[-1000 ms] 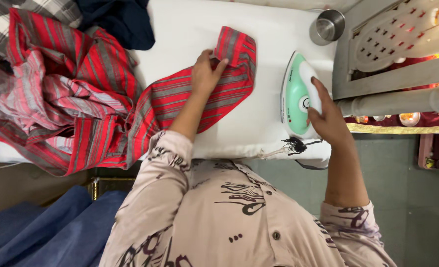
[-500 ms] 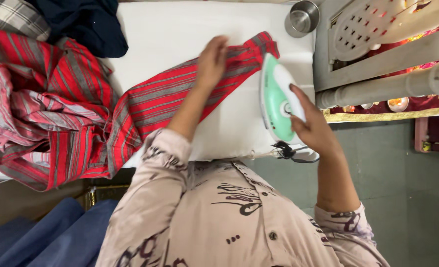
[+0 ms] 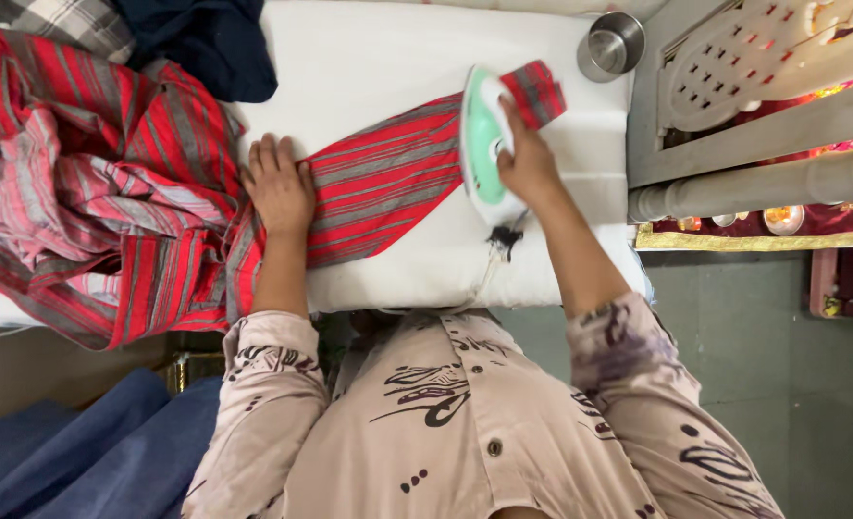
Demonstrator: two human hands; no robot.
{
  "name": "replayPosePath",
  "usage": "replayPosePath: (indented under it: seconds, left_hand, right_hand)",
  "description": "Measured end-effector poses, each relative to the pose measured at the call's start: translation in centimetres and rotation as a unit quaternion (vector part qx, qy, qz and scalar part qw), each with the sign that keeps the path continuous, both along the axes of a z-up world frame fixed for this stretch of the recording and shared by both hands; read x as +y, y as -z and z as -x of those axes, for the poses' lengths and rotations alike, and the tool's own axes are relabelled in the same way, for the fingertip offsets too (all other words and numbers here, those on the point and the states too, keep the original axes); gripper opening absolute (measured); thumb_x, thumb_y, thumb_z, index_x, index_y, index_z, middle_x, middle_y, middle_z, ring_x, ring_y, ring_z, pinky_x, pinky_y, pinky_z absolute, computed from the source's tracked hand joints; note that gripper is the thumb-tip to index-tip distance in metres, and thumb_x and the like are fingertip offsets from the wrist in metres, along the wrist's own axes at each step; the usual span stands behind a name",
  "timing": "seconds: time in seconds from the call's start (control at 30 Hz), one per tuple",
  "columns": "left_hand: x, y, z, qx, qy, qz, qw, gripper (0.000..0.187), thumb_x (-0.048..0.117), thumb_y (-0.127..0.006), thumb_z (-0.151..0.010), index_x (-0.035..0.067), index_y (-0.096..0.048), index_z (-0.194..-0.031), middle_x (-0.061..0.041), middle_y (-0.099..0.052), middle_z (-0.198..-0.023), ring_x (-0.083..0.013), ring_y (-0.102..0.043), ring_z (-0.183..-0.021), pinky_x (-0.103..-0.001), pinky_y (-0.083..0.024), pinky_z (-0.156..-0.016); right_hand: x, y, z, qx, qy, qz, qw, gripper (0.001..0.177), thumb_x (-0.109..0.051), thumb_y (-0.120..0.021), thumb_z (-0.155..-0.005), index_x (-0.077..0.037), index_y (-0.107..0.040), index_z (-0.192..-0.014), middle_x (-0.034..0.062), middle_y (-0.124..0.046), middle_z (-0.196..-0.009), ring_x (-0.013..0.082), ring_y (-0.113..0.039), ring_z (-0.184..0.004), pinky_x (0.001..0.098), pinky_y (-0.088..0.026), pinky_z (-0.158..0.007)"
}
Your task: The person irons a red and grey striped shirt on a white ironing board. They repeatedly smooth the fabric, reposition the shirt, and use a green and white iron to press different sections of the garment.
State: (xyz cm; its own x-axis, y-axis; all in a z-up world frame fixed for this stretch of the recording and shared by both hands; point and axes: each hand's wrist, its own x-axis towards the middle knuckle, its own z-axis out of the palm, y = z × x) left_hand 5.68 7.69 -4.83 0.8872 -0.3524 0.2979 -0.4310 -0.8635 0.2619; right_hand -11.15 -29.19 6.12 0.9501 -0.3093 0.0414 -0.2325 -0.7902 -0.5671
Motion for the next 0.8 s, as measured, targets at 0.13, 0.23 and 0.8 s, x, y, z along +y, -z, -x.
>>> replayPosePath:
  seconds: [0.13,0.23,0.8]
  left_hand:
    - [0.1,0.1,-0.1,-0.003,0.001,0.005,1.0,0.047,0.027,-0.065,-0.1,0.009,-0.056,-0.143,-0.017,-0.047,-0.154,-0.0385,-0.038,-0.144,-0.066,-0.03,-0.114]
    - [0.1,-0.1,-0.2,-0.01,0.008,0.001,1.0,0.046,0.028,-0.064,-0.102,0.009,-0.056,-0.142,-0.016,-0.047,-0.154,-0.039,-0.039,-0.144,-0.066,-0.03,-0.115]
    - [-0.2,1.8,-1.5,-0.028,-0.002,-0.083,0.996,0.044,0.033,-0.06,-0.103,0.011,-0.057,-0.14,-0.016,-0.051,-0.151,-0.0374,-0.045,-0.138,-0.066,-0.037,-0.106]
  right_hand:
    - [-1.5,-0.5,-1.4,0.053,-0.007,-0.015,0.998,0.083,-0.005,-0.058,-0.09,-0.024,-0.023,-0.163,0.0321,-0.063,-0.127,0.0501,-0.061,-0.116,0.0528,-0.048,-0.1]
    - [-0.1,-1.4,1.4,0.108,0.001,-0.033,0.994,0.083,-0.006,-0.057,-0.091,-0.025,-0.022,-0.164,0.0322,-0.065,-0.121,0.0486,-0.062,-0.115,0.0521,-0.048,-0.102]
    - [0.7,-4.1,3.6,0.15,-0.05,-0.041,0.987,0.08,-0.008,-0.056,-0.094,-0.021,-0.025,-0.166,0.0273,-0.059,-0.14,0.0454,-0.06,-0.125,0.0481,-0.047,-0.108]
